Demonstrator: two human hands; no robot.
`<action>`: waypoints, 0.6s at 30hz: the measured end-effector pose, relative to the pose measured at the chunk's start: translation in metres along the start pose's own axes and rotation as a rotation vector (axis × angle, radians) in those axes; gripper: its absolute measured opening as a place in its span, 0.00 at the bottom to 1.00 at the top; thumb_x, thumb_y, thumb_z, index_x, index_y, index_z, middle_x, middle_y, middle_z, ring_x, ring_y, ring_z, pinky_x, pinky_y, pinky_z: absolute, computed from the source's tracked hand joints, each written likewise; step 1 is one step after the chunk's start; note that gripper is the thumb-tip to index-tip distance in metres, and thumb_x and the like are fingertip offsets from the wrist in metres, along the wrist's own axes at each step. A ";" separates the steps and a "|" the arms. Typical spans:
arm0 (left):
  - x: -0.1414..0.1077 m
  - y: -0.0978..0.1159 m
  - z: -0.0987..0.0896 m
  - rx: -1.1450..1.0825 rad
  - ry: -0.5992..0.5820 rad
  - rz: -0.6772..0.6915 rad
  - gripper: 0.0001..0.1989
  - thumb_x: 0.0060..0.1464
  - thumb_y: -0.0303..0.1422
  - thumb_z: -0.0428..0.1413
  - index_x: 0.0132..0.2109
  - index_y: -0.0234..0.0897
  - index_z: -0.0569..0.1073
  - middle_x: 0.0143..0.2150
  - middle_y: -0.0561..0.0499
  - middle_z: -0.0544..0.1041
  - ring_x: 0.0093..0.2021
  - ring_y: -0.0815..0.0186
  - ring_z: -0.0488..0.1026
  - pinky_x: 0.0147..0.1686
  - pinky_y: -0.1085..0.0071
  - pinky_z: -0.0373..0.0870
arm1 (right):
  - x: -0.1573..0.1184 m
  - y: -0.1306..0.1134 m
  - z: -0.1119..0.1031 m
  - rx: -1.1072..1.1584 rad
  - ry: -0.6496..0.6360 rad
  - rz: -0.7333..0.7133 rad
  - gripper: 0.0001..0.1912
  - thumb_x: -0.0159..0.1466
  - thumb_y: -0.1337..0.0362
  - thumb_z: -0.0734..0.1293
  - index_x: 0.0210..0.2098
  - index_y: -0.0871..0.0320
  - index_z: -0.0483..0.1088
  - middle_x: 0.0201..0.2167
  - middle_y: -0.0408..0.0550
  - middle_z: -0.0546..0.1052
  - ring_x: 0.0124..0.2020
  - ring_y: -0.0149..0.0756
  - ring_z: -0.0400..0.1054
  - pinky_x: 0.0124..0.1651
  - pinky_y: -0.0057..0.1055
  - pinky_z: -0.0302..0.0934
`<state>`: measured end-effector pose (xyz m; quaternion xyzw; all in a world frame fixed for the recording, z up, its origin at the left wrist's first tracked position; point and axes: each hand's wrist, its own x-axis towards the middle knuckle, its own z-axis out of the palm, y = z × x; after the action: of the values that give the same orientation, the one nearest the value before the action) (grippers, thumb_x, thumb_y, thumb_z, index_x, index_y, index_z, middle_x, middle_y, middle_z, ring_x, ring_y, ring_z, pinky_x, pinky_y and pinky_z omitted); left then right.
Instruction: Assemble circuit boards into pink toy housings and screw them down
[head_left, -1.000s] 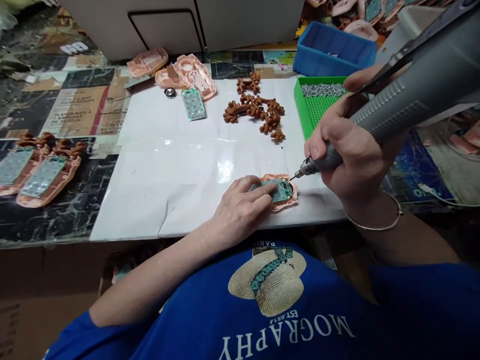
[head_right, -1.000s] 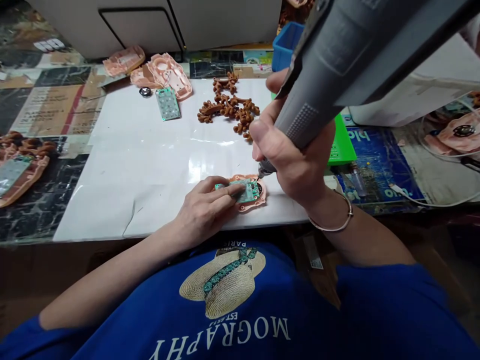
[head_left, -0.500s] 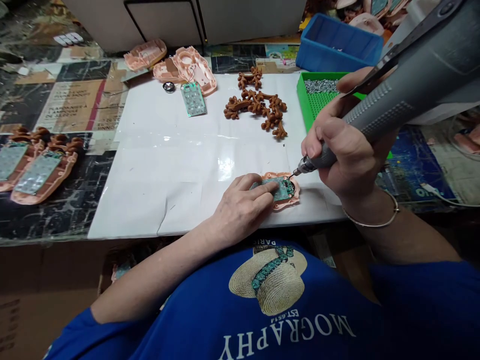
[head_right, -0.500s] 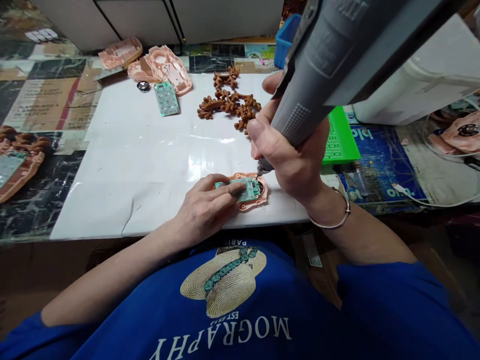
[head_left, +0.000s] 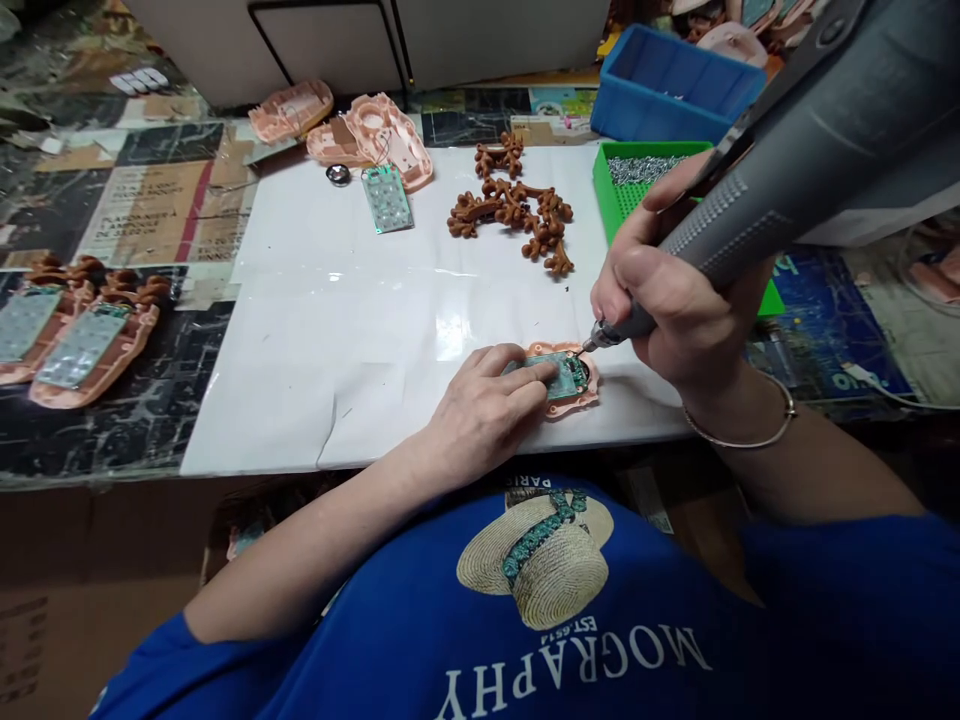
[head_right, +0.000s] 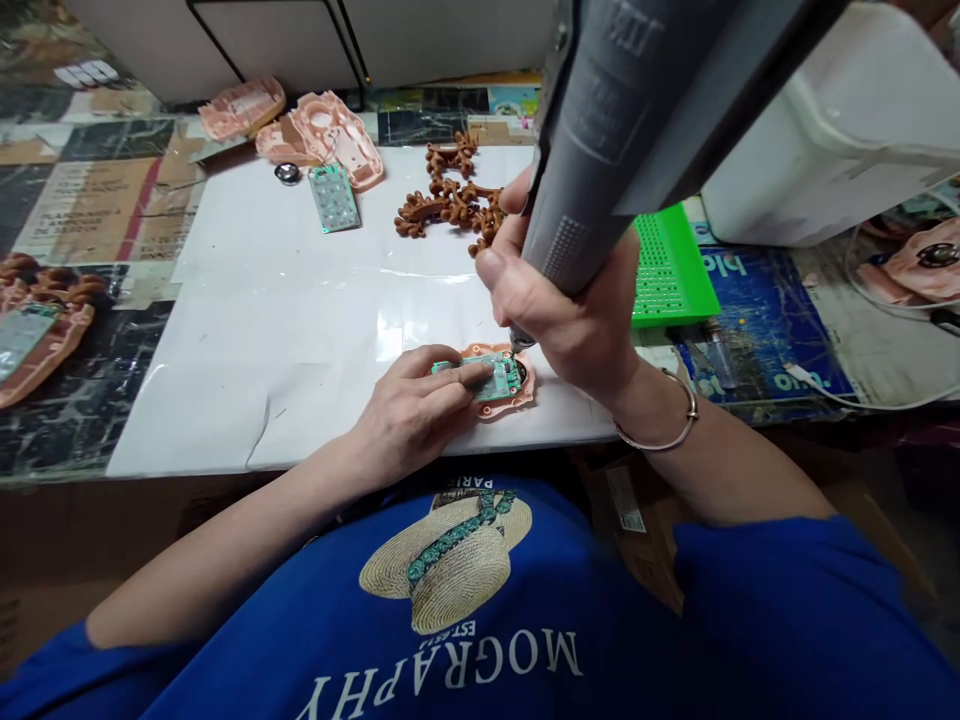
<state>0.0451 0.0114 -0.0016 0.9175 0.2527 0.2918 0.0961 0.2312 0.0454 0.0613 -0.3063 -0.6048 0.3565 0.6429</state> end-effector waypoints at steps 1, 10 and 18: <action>0.000 0.000 0.000 0.006 -0.004 0.000 0.07 0.65 0.27 0.53 0.37 0.38 0.72 0.55 0.51 0.80 0.49 0.60 0.70 0.46 0.61 0.72 | 0.001 0.000 0.000 0.010 0.006 -0.008 0.15 0.59 0.58 0.74 0.40 0.49 0.65 0.22 0.33 0.66 0.16 0.29 0.57 0.22 0.32 0.55; -0.001 -0.002 0.002 0.068 -0.001 0.005 0.07 0.66 0.31 0.52 0.42 0.37 0.75 0.54 0.50 0.80 0.47 0.60 0.70 0.43 0.63 0.71 | 0.002 0.001 -0.001 -0.013 -0.102 -0.042 0.12 0.58 0.59 0.73 0.29 0.50 0.64 0.21 0.36 0.66 0.16 0.30 0.57 0.18 0.32 0.55; -0.001 -0.002 0.004 0.048 0.026 0.010 0.06 0.66 0.30 0.53 0.42 0.36 0.75 0.54 0.51 0.80 0.46 0.60 0.69 0.42 0.64 0.71 | 0.002 0.010 -0.002 0.114 -0.087 -0.110 0.14 0.59 0.63 0.73 0.43 0.50 0.68 0.20 0.32 0.67 0.15 0.26 0.58 0.17 0.26 0.56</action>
<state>0.0456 0.0127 -0.0063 0.9170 0.2561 0.2978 0.0695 0.2320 0.0521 0.0542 -0.2195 -0.6268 0.3676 0.6510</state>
